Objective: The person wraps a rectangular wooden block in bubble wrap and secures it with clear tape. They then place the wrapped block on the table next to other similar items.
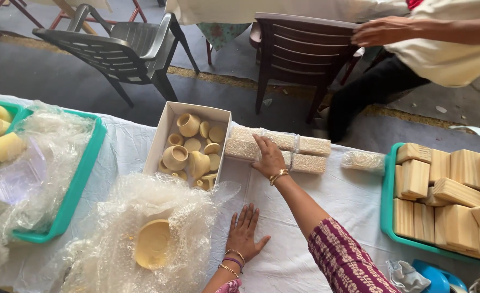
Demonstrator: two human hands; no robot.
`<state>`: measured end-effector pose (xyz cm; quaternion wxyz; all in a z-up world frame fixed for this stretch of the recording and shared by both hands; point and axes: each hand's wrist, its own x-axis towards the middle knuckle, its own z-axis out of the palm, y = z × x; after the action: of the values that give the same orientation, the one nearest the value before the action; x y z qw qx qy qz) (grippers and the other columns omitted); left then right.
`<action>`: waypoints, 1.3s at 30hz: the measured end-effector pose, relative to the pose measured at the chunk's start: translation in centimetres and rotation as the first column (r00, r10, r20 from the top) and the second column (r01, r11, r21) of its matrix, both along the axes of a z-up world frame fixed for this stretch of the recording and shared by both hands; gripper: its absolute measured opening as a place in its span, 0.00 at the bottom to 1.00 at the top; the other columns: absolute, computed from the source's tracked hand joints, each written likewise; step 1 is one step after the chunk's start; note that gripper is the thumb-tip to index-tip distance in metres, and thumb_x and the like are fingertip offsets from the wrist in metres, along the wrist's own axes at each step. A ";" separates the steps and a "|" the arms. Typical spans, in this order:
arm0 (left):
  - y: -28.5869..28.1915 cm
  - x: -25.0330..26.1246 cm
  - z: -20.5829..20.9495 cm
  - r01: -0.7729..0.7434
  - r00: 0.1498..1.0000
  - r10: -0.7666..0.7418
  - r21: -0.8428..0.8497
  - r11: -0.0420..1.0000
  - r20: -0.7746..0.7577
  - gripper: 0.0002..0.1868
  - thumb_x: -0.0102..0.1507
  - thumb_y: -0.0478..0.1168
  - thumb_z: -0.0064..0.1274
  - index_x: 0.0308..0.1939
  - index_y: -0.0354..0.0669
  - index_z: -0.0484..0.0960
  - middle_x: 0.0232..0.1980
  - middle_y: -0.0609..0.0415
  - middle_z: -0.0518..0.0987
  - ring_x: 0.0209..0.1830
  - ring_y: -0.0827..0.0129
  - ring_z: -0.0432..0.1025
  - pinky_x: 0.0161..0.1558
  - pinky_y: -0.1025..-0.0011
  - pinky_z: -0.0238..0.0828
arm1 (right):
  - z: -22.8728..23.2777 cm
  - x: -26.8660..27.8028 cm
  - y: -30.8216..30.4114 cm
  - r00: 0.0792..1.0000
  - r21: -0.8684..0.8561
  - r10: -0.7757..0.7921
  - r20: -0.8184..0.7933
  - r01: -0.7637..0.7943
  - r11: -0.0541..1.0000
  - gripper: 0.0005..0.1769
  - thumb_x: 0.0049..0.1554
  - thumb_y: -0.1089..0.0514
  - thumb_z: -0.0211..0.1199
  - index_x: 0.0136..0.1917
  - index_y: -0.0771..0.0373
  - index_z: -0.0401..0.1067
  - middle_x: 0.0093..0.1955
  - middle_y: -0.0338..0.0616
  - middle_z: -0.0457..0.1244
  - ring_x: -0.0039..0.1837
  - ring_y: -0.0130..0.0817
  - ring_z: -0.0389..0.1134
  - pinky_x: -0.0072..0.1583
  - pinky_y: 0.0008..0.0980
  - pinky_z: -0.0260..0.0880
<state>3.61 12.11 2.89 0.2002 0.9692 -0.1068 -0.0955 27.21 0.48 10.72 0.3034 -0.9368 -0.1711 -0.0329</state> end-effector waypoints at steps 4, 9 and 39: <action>-0.1 0.0 -0.5 0.005 0.997 -0.007 0.021 1.000 0.071 0.50 0.64 0.68 0.45 0.80 0.45 0.46 0.84 0.50 0.40 0.83 0.59 0.35 0.76 0.53 0.24 | 0.0 -4.4 -2.3 0.993 0.033 0.015 0.114 -0.019 0.999 0.55 0.37 0.54 0.81 0.75 0.56 0.60 0.69 0.54 0.60 0.66 0.53 0.63 0.66 0.46 0.64; -0.1 -0.1 -0.3 -0.004 0.992 0.004 -0.004 1.000 0.127 0.50 0.62 0.68 0.49 0.78 0.44 0.52 0.82 0.48 0.46 0.82 0.57 0.39 0.75 0.51 0.28 | -1.3 -16.8 -9.0 0.978 0.031 0.124 0.169 -0.131 0.991 0.39 0.51 0.50 0.72 0.73 0.57 0.64 0.71 0.52 0.59 0.71 0.52 0.60 0.68 0.46 0.60; -2.5 -14.2 0.8 0.171 0.951 -0.062 -0.348 0.922 0.302 0.23 0.62 0.47 0.61 0.59 0.48 0.81 0.64 0.47 0.79 0.64 0.55 0.73 0.62 0.60 0.70 | -11.4 -58.8 -35.3 0.937 -0.450 0.025 -0.350 -0.191 0.872 0.38 0.63 0.39 0.50 0.80 0.55 0.47 0.86 0.40 0.40 0.84 0.37 0.37 0.78 0.47 0.35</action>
<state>-10.63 9.65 3.66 0.3558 0.9093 -0.2086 0.0553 -31.55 -34.77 -0.64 0.0890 -0.9630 -0.1731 0.1862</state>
